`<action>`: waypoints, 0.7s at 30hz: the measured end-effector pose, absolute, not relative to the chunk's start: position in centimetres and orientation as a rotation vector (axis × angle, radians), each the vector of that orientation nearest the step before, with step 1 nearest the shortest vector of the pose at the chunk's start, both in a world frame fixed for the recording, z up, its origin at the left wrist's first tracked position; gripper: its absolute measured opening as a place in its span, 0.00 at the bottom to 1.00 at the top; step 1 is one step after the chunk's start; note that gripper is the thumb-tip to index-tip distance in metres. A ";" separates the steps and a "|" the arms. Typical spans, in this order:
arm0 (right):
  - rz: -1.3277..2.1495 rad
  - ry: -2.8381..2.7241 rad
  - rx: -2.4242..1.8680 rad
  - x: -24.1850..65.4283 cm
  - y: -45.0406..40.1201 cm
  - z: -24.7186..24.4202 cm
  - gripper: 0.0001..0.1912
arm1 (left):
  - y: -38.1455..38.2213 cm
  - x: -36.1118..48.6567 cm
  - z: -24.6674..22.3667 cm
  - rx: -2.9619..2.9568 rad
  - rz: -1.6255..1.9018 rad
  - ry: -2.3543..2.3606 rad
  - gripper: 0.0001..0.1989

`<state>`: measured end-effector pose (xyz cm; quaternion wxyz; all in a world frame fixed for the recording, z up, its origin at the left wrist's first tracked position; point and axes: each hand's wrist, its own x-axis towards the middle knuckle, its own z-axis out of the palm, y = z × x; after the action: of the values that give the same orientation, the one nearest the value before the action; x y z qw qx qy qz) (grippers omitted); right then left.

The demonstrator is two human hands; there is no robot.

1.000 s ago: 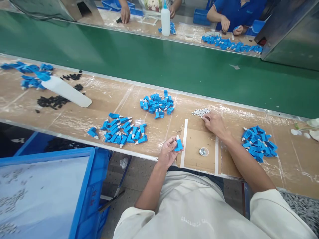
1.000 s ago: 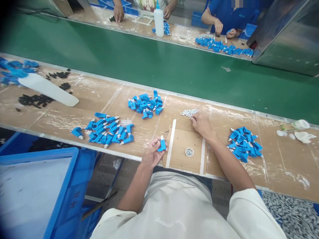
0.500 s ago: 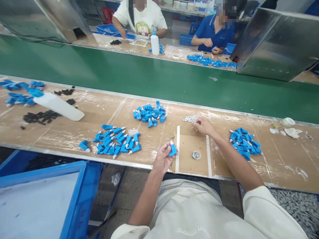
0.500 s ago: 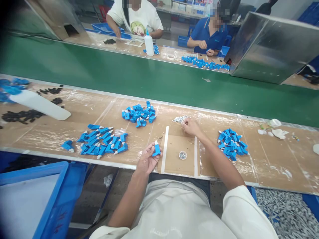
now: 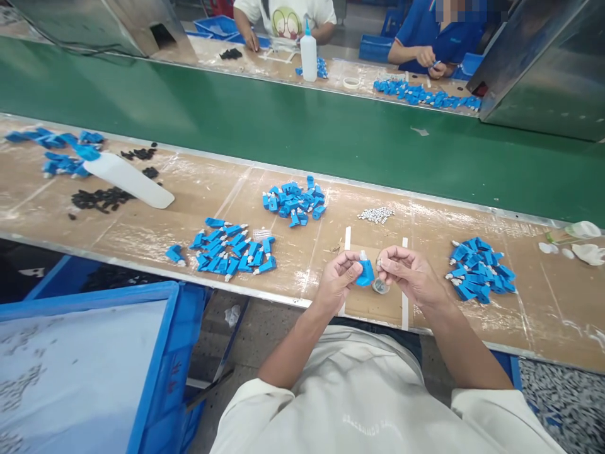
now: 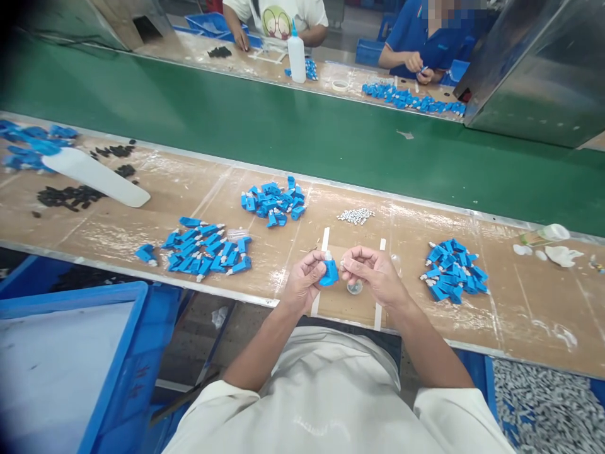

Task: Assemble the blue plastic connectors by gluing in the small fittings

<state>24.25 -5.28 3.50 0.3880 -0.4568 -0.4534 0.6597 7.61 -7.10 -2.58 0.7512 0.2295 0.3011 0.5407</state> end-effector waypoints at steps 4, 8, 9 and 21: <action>1.631 -1.195 -1.142 23.8 -5.7 3.4 0.20 | -7.1 7.7 -2.5 0.518 1.200 0.689 0.27; 1.591 -1.224 -1.173 23.8 -5.8 2.6 0.20 | -7.1 7.7 -2.8 0.562 1.210 0.709 0.27; 1.578 -1.230 -1.180 23.8 -5.9 2.4 0.19 | -7.1 7.7 -3.0 0.575 1.216 0.715 0.27; 1.417 -1.288 -1.280 22.9 -6.1 2.3 0.18 | -7.2 7.5 -2.8 0.738 1.357 0.832 0.23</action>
<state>22.87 -6.10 2.34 0.4070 -0.5075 -0.5108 0.5620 7.53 -7.23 -2.83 0.6394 0.3233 0.3645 0.5947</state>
